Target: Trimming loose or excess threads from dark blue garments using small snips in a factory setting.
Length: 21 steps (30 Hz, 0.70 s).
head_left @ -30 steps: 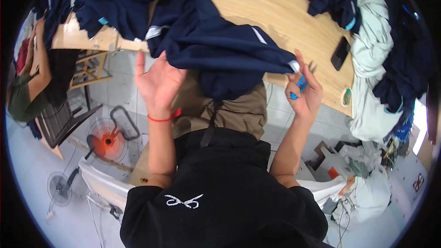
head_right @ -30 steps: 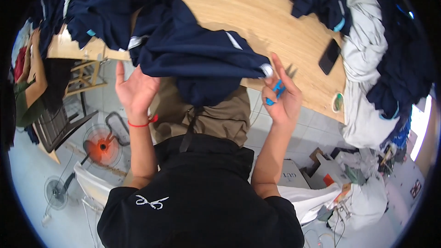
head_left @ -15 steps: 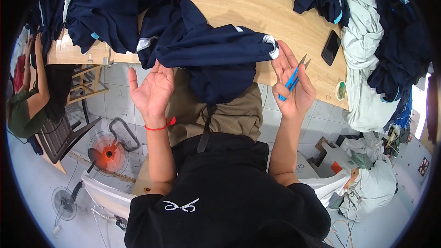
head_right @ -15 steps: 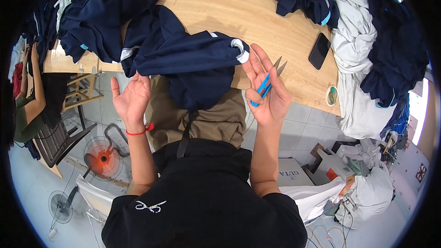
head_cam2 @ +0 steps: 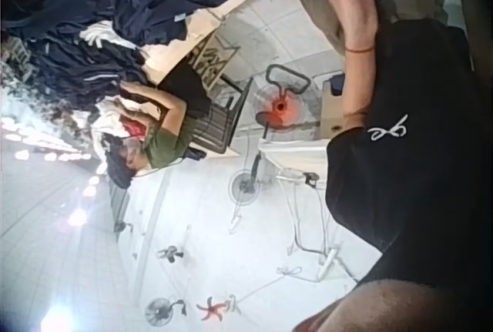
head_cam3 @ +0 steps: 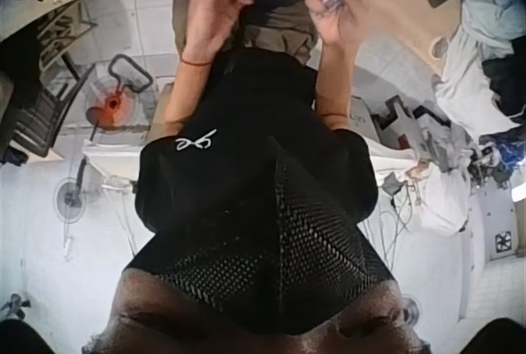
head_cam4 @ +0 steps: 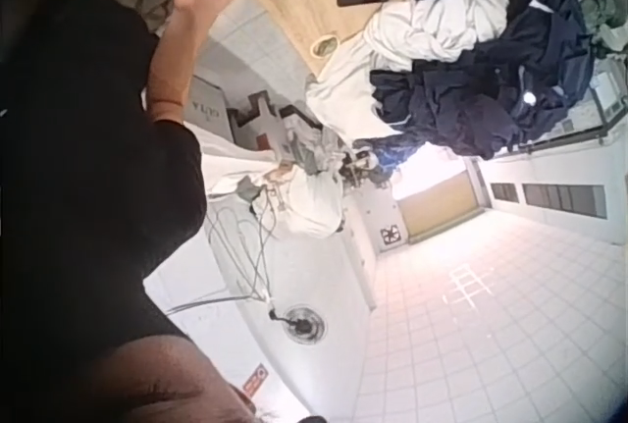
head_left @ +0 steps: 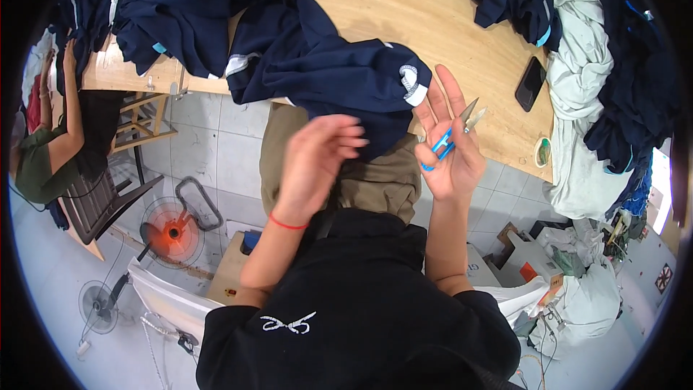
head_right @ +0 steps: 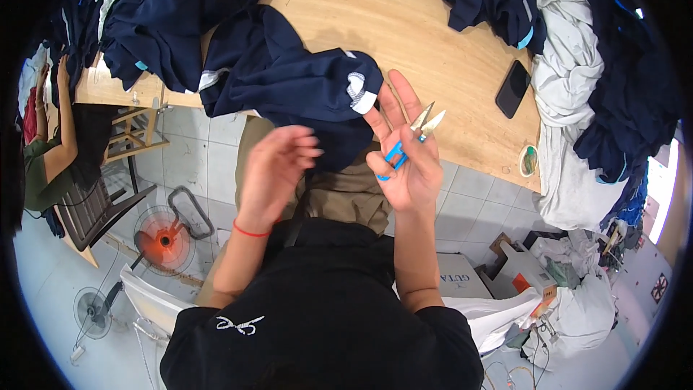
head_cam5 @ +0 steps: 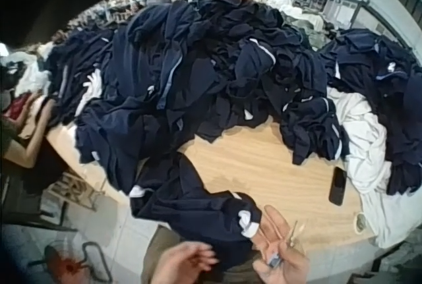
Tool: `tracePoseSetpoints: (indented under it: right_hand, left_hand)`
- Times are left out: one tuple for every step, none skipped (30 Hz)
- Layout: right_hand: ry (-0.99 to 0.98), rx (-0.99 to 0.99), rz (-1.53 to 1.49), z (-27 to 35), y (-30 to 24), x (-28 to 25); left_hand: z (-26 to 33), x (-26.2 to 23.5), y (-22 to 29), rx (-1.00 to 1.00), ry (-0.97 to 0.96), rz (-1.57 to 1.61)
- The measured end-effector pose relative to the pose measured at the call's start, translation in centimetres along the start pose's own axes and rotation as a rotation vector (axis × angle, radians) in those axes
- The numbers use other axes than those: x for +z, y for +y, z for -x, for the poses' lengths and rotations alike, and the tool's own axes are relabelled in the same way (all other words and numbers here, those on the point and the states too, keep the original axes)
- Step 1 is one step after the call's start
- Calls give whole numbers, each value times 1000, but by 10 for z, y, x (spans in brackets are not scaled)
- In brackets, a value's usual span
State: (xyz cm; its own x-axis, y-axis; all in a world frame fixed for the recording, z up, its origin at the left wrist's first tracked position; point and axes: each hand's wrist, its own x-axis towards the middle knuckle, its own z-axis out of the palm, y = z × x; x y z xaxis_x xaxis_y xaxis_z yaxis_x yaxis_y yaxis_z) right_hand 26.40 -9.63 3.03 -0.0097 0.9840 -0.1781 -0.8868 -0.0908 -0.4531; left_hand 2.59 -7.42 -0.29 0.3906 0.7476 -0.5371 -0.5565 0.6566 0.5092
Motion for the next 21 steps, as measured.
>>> tracePoseSetpoints:
  right_hand:
    - [-12, -1, 52, 1, 4, 6]
    - [19, -10, 68, 2, 8, 16]
    - [15, -8, 64, 4, 11, 20]
    - [24, -17, 143, 6, 14, 23]
    - [31, -27, 222, 8, 17, 25]
    - [46, -36, 219, 10, 21, 26]
    - [41, -37, 214, 12, 23, 26]
    - [37, -52, 314, 14, 23, 25]
    - [33, -67, 413, 16, 23, 24]
    - [35, -69, 413, 16, 22, 24]
    - [92, -51, 443, 16, 20, 25]
    - [150, -31, 470, 16, 19, 25]
    - [207, -10, 497, 16, 19, 26]
    - [341, -38, 530, 14, 21, 30]
    - [340, -35, 529, 15, 21, 25]
    - [379, -79, 749, 17, 21, 16]
    - [416, -125, 972, 15, 20, 18]
    - [464, -195, 1018, 17, 23, 24]
    - [463, -193, 1020, 16, 23, 30]
    - [392, -334, 1170, 16, 24, 34]
    - [315, -477, 1315, 16, 23, 40]
  left_hand:
    - [-3, 17, -5, -73, -92, -28]
    - [-6, 35, -5, -192, -140, 63]
    - [-10, 46, -10, -228, -232, 192]
    - [-18, 46, -19, -257, -286, 349]
    - [-26, 41, -29, -283, -341, 504]
    - [-30, 36, -35, -278, -340, 499]
    - [-33, 31, -41, -173, -300, 491]
    - [-34, 33, -41, -75, -262, 486]
    - [-31, 32, -38, -79, -263, 484]
    - [-27, 29, -34, 17, -199, 376]
    - [-22, 33, -26, 113, -133, 268]
    - [-18, 42, -17, 158, -39, 246]
    - [-17, 41, -13, 155, -35, 244]
    - [-17, 39, -8, 232, -31, 150]
    - [-16, 38, -4, 308, -27, 55]
    - [-15, 41, -1, 330, 10, 46]
    - [-13, 44, 2, 330, 13, 47]
    - [-11, 46, 4, 352, 19, 18]
    - [-8, 48, 6, 375, 25, -11]
    - [-6, 50, 6, 375, 27, -9]
    - [-3, 52, 7, 382, 32, -32]
